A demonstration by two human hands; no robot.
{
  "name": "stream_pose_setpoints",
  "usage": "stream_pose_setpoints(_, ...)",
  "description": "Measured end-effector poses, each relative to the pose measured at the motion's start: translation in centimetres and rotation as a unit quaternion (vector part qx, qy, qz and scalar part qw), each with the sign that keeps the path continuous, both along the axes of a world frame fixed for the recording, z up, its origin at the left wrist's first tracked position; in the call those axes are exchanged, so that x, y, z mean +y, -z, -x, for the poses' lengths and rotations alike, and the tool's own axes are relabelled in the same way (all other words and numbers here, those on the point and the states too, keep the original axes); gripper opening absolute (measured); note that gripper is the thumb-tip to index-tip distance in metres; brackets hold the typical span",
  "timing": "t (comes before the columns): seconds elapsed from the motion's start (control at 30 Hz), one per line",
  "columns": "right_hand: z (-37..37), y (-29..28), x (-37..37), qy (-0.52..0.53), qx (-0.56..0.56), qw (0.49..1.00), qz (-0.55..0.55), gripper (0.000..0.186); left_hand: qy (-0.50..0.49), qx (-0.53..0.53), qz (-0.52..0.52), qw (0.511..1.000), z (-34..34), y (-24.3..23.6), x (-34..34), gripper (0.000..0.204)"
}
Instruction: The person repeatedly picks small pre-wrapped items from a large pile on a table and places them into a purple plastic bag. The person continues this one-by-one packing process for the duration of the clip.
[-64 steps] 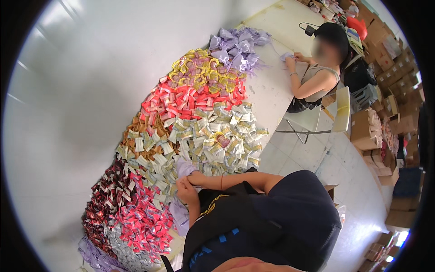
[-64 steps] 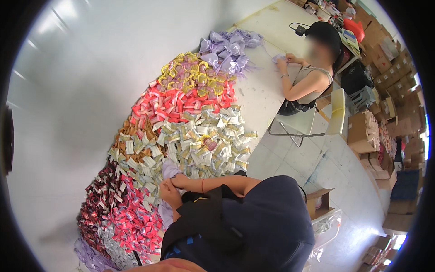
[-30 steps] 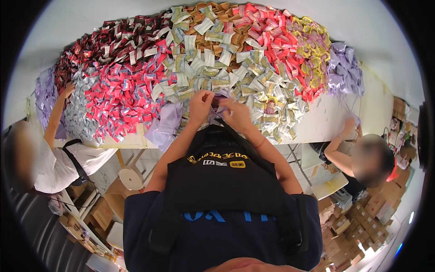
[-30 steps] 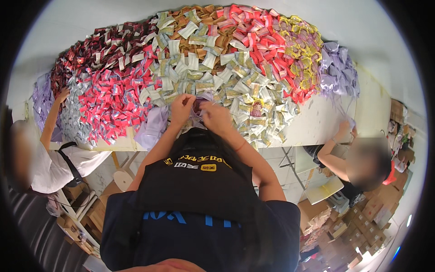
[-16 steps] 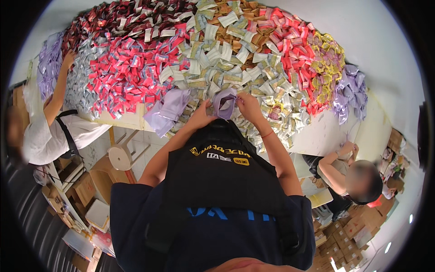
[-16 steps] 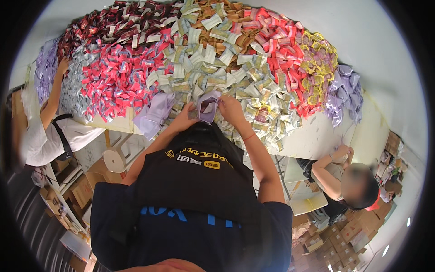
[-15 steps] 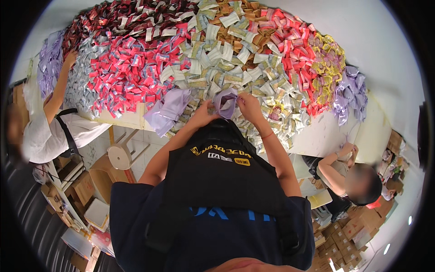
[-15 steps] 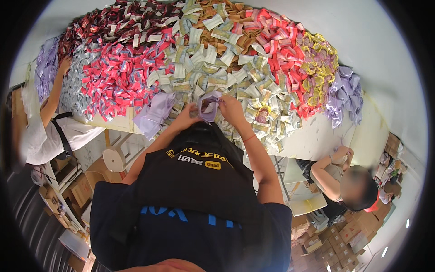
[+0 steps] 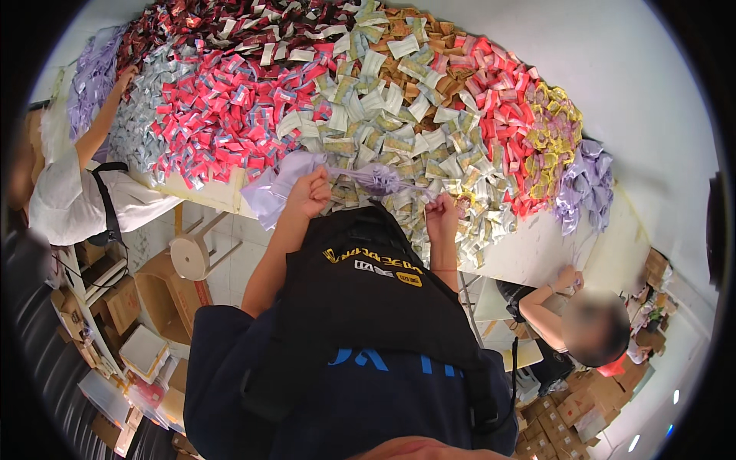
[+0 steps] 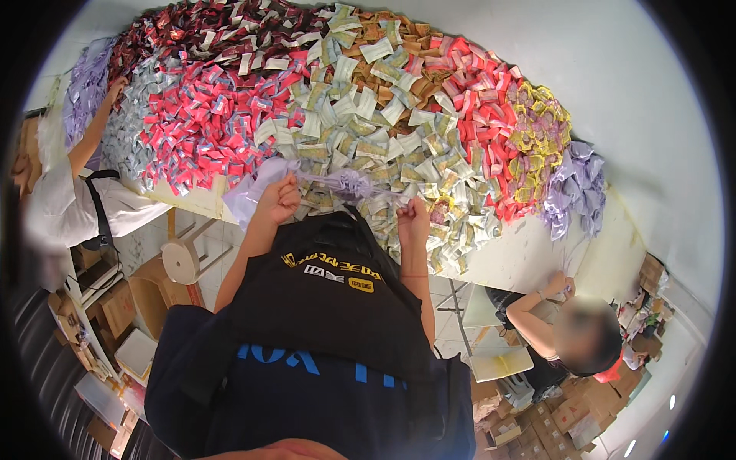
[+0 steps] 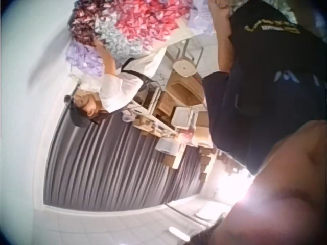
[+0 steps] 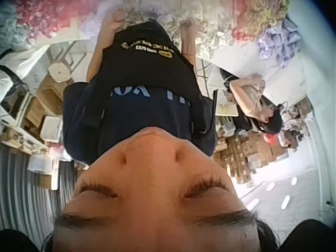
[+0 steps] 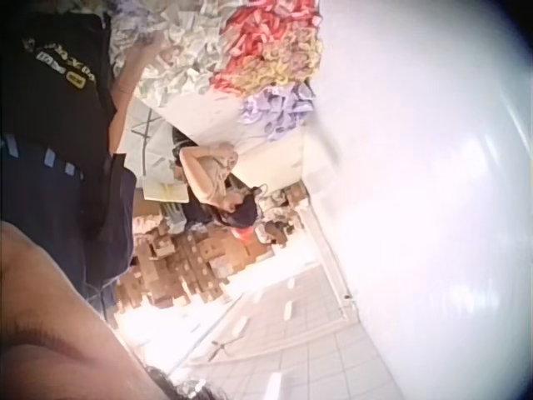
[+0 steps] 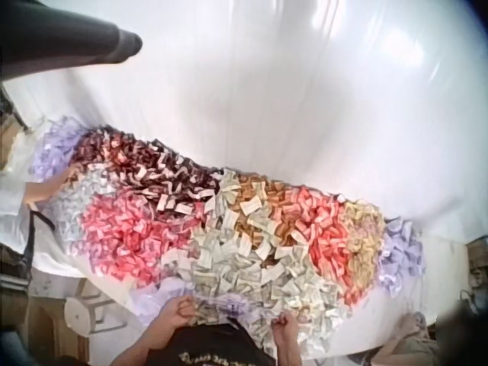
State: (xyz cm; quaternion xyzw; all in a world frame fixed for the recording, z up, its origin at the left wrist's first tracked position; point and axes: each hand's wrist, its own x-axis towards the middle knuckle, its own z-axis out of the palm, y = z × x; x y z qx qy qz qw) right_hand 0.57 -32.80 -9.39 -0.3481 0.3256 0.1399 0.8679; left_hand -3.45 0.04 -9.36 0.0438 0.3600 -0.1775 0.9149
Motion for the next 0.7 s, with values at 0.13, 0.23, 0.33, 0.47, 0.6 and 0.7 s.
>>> stream_pose_setpoints(0.13, -0.3, -3.9, 3.1, -0.004, -0.037, 0.999, 0.033, 0.024, 0.009, 0.039, -0.154, 0.987, -0.4, -2.9, -1.5, 0.020)
stream_pose_setpoints(0.23, 0.1, -6.5, 6.2, -0.110, -0.049, 0.991, -0.066, 0.026, -0.093, 0.102, -0.128, 0.982, -2.7, -7.3, -5.0, 0.021)
stream_pose_setpoints(0.33, 2.0, -4.5, 5.4, -0.165, 0.026, 0.972, -0.164, 0.026, -0.101, -0.122, 0.098, 0.983, 1.1, 1.8, -2.7, 0.025)
stream_pose_setpoints(0.47, 1.9, -4.2, 2.9, -0.163, 0.027, 0.985, -0.043, 0.027, 0.003, -0.201, 0.106, 0.974, 2.4, 3.6, -1.7, 0.026)
stream_pose_setpoints(0.6, -1.7, -10.2, -0.4, -0.137, -0.117, 0.921, 0.344, 0.032, 0.218, -0.129, -0.462, 0.850, 2.1, -1.7, 0.9, 0.026)
stream_pose_setpoints(0.7, -5.2, -18.2, -5.1, 0.014, -0.259, 0.754, 0.604, 0.031, 0.208, -0.158, -0.739, 0.621, 5.0, -0.7, 4.0, 0.043)
